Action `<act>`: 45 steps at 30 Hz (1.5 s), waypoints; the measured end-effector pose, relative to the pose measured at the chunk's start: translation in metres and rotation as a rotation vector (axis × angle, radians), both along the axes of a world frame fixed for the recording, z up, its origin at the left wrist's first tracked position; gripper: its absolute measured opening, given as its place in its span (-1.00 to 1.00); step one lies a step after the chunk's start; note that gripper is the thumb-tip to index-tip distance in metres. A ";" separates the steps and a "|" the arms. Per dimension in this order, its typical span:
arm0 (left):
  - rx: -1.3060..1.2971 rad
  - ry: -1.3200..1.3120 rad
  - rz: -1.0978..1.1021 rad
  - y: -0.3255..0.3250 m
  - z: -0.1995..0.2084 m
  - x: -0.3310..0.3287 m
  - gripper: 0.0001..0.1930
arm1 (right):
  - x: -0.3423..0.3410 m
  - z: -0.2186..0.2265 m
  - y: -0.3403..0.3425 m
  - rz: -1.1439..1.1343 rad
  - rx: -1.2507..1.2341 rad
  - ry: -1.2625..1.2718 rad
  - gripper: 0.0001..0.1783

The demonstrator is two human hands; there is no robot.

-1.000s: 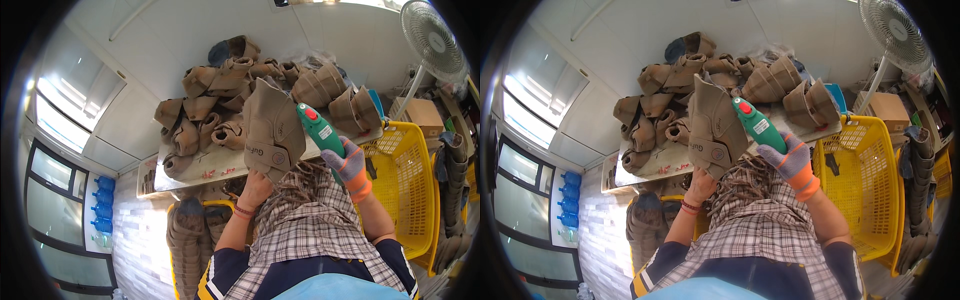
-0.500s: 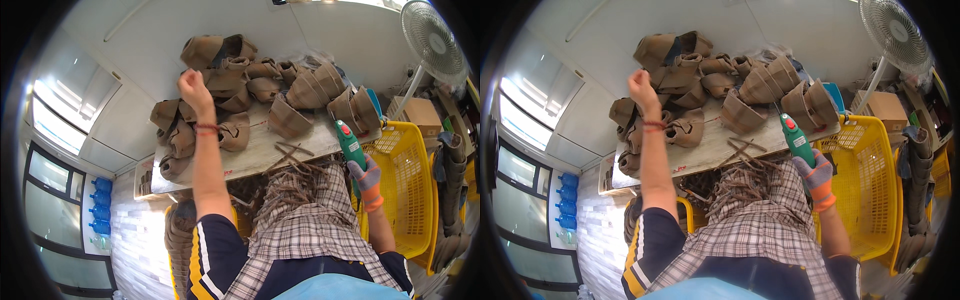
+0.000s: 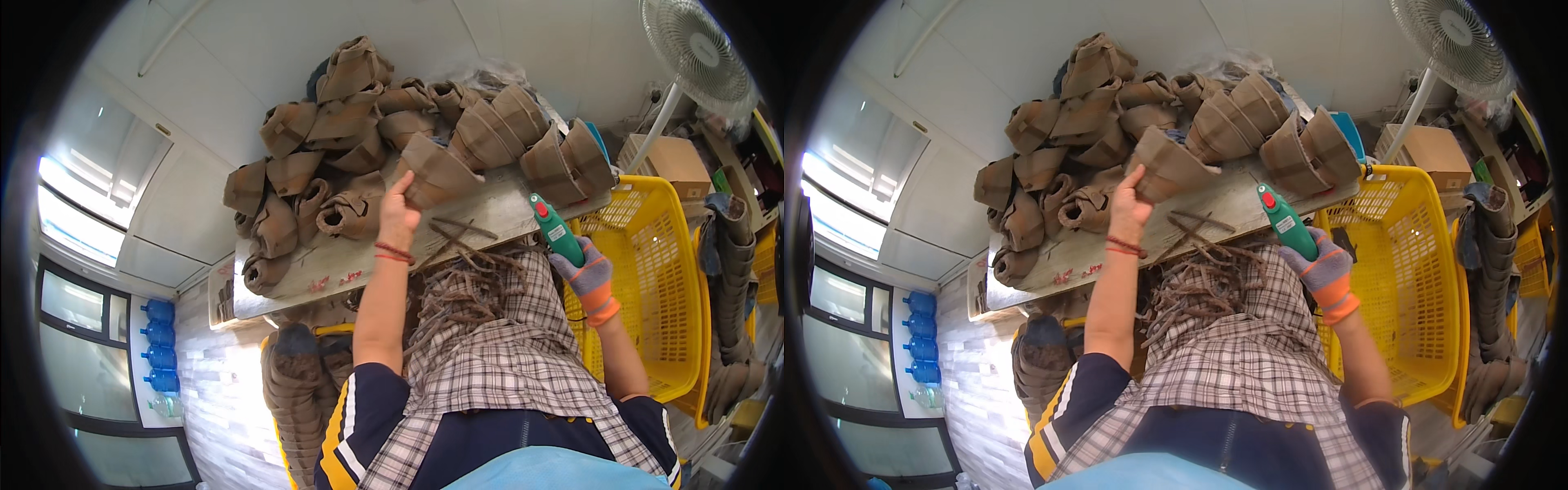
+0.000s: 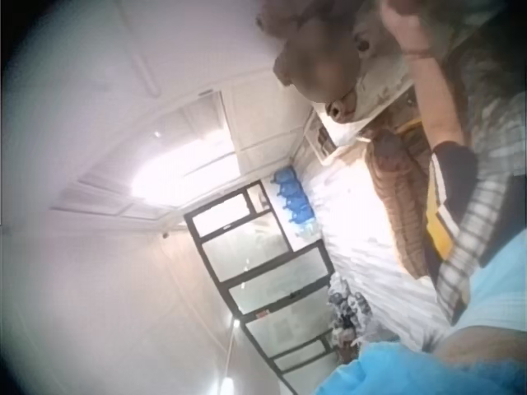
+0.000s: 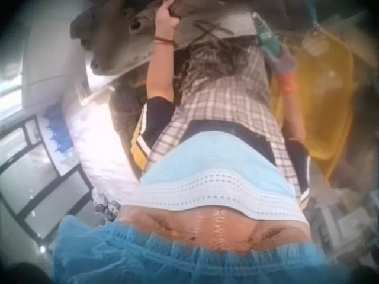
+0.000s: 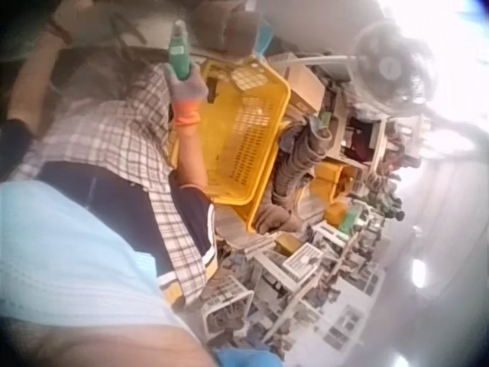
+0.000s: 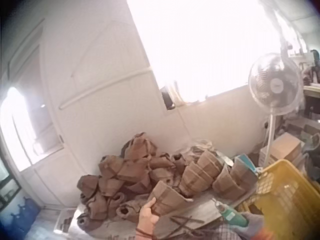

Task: The person repeatedly picks up fabric pieces from a table, trims edges with a green electric cutter, and places the trimmed pieces into a yellow basket. The person also uses red scissors to cut a piece of fabric.

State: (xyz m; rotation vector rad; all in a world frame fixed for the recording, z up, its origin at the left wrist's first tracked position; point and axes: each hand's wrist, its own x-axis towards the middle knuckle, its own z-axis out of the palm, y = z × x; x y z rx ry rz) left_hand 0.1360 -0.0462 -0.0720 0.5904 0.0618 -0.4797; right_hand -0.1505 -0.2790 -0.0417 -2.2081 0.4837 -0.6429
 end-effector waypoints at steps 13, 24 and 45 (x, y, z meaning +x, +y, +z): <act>0.077 0.257 0.203 0.142 0.042 -0.048 -0.74 | 0.029 0.020 0.035 0.357 -0.567 -0.243 -0.45; -0.063 0.185 -0.029 0.114 0.049 -0.091 -0.77 | 0.025 0.017 0.039 0.408 -0.588 -0.237 -0.37; 0.028 -0.546 0.188 0.071 0.021 -0.140 -0.53 | 0.025 0.027 0.070 0.368 0.115 -0.073 -0.38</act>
